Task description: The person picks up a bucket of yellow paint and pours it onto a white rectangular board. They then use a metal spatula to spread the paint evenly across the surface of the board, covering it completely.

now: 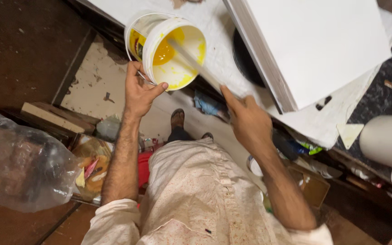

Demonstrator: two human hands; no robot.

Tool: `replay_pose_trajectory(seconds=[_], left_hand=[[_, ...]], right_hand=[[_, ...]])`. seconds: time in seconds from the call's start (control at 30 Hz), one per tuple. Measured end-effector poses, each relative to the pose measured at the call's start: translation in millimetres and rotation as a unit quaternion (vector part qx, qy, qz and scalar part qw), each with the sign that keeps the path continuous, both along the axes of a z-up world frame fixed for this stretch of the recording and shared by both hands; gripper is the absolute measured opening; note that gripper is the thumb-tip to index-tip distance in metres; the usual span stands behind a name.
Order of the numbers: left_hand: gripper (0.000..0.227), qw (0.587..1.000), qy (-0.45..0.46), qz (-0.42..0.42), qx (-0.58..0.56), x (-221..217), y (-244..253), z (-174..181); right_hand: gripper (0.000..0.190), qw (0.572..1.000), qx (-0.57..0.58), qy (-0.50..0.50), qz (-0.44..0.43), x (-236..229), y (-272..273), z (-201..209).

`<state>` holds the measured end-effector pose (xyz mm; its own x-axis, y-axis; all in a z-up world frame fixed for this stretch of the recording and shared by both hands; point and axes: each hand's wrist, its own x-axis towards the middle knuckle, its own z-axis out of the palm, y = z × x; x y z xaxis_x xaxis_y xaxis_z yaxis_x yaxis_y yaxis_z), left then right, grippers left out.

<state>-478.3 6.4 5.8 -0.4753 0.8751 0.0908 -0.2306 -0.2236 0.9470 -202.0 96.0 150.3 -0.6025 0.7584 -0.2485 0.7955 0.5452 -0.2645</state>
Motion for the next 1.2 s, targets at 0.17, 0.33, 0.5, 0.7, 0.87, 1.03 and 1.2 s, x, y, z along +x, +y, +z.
replay_pose_trajectory(seconds=[0.17,0.33,0.5,0.7,0.87,1.03,1.2], left_hand=[[0.049,0.999,-0.036,-0.009,0.018,10,-28,14],[0.049,1.000,-0.029,0.002,0.000,20,-43,15],[0.048,0.999,-0.046,0.011,0.002,21,-44,20],[0.049,0.997,-0.068,-0.007,0.021,21,-29,27],[0.050,0.999,-0.046,-0.011,0.020,18,-12,35],[0.049,0.997,-0.065,-0.017,0.044,18,-3,39],[0.050,0.998,-0.060,-0.016,0.030,18,7,32]], right_hand=[[0.055,0.984,-0.133,-0.094,0.068,-65,2,-39],[0.059,0.977,0.108,-0.097,0.155,-56,-5,-64],[0.060,0.978,0.037,-0.100,0.180,-51,1,-66],[0.056,0.984,-0.050,-0.063,0.159,-50,15,-47],[0.074,0.976,-0.105,-0.186,0.048,-56,31,-36],[0.068,0.949,0.219,-0.106,0.202,-50,32,-30],[0.056,0.982,-0.075,-0.096,0.143,-52,36,-27]])
